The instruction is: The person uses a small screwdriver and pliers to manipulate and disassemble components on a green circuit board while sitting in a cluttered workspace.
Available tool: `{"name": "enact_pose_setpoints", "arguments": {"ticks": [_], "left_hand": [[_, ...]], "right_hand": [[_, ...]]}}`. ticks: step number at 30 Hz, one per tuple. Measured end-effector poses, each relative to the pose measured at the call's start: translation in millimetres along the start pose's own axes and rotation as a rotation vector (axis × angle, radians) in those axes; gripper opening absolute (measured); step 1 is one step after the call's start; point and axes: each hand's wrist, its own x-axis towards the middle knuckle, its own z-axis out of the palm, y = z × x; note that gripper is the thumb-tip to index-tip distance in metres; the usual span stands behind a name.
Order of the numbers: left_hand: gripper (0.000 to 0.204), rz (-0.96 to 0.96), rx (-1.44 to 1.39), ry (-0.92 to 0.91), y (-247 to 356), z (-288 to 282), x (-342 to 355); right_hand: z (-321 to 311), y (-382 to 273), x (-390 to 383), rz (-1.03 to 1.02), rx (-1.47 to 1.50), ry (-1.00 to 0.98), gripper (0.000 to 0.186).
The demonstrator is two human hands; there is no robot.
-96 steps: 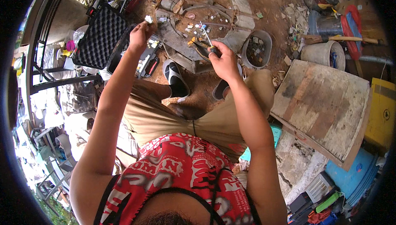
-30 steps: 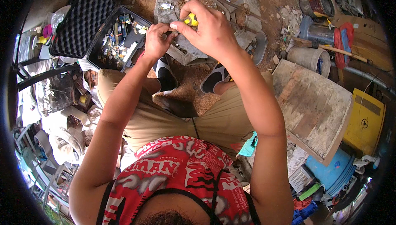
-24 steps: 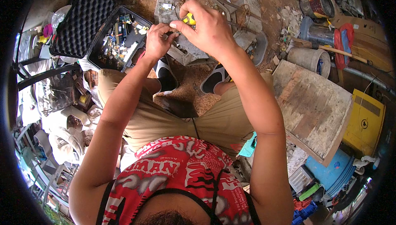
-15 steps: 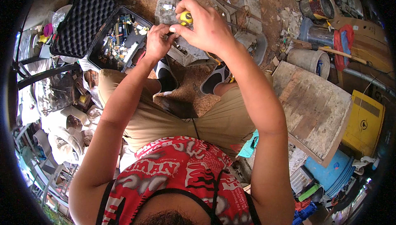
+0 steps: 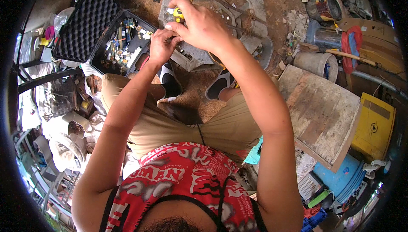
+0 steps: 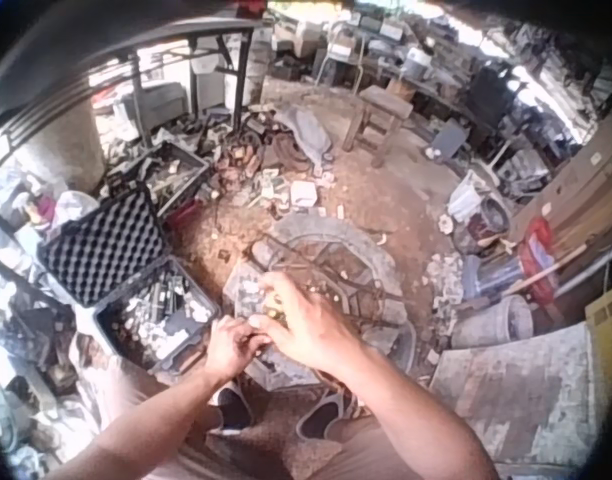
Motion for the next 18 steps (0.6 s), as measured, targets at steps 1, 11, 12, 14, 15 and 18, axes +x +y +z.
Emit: {"name": "enact_pose_setpoints", "arguments": {"ticks": [1,11,12,14,15,18], "left_hand": [[0.021,-0.004,0.002,-0.007,-0.4,-0.1,1.1],[0.021,-0.029,0.013,-0.101,2.2,-7.8,5.1],[0.022,-0.024,0.01,-0.107,2.3,-8.4,5.5],[0.022,-0.038,0.005,-0.115,4.0,-6.4,7.3],[0.022,-0.047,0.01,-0.121,6.3,-6.8,7.9],[0.022,-0.068,0.02,-0.131,5.5,-8.3,7.7]], "right_hand": [[0.2,-1.1,0.4,0.017,-0.006,-0.013,0.046],[-6.4,42.6,-57.5,0.192,0.353,0.323,0.093],[0.6,50.2,-75.1,0.319,0.36,0.3,0.093],[27.5,77.1,-110.6,0.438,-0.076,0.095,0.092],[43.8,88.1,-126.0,0.425,-0.259,0.017,0.089],[54.2,79.3,-129.1,0.407,-0.435,-0.111,0.073]]}}
